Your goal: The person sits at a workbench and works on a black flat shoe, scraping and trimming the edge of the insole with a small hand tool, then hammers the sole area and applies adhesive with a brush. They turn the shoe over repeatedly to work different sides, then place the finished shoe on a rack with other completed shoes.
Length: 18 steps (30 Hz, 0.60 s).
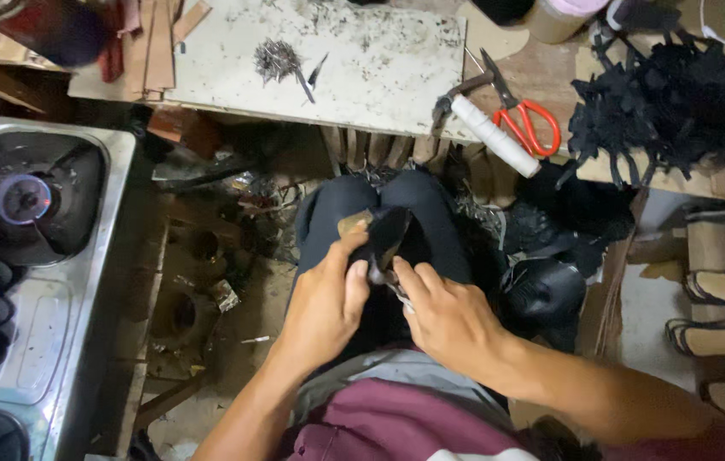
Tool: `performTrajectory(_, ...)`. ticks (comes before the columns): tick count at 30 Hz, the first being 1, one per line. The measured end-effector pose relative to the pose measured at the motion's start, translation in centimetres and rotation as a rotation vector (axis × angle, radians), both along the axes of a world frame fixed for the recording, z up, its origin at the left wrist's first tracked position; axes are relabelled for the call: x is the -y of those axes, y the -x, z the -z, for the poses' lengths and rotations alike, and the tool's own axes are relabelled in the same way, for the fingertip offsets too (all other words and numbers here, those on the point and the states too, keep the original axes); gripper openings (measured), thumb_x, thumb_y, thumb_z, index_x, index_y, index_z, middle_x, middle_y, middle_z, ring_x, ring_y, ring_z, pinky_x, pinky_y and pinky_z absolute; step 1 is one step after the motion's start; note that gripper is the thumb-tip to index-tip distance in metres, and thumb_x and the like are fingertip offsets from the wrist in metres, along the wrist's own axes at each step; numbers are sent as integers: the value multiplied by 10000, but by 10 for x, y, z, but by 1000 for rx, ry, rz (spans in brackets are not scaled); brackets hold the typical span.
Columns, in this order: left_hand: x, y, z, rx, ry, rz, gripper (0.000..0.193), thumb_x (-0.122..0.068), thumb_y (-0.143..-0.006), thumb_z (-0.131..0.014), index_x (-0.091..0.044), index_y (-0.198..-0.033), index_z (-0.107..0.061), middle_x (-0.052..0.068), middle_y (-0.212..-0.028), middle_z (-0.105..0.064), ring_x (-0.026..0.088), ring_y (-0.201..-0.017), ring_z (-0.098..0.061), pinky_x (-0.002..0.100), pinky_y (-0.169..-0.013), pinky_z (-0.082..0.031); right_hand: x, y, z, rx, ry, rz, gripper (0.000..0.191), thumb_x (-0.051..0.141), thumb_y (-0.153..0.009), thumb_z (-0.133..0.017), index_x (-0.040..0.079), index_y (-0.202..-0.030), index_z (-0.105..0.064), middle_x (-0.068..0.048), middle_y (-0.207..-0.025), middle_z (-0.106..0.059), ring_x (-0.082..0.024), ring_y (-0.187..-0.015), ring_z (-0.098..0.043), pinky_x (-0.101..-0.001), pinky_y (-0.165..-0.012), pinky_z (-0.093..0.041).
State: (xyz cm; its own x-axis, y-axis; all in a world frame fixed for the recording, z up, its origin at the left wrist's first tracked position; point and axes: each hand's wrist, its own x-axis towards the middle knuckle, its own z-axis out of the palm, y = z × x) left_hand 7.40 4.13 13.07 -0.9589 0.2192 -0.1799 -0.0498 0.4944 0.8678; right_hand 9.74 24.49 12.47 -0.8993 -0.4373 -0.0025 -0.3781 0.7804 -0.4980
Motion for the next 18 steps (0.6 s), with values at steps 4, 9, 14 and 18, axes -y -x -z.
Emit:
performTrajectory(4,4,-5,2,-341,-63,43,389,-96,-996,-515,2,-1373,-509,266,-1360,-633,497,-1121,-640,521,-922,-515,13,-7,11,-69,95,41,523,107,-841,-656,-9,-1336,-533,-178,-952,-637,-385,-707,-685,-473,-587,-549)
performTrajectory(9,2,-12,7,-265,-39,12,421,-123,-961,-526,3,-1362,-506,246,-1368,-634,471,-1083,-649,496,-913,-521,9,-19,11,407,306,165,438,116,-934,-592,30,-1360,-539,-165,-857,-648,-361,-682,-712,-461,-609,-579)
performTrajectory(14,0,-13,8,-270,-66,41,422,-99,-975,-545,12,-1381,-517,267,-1370,-618,480,-1172,-617,495,-962,-514,15,-22,10,-71,89,115,475,104,-848,-637,-28,-1291,-529,-224,-974,-660,-416,-698,-681,-493,-581,-549)
performTrajectory(18,-1,-17,8,-239,-11,41,442,-95,-937,-556,4,-1365,-512,249,-1407,-604,467,-1142,-623,491,-944,-515,17,-27,11,281,289,210,414,107,-905,-621,47,-1313,-576,-182,-884,-671,-398,-719,-698,-495,-611,-546)
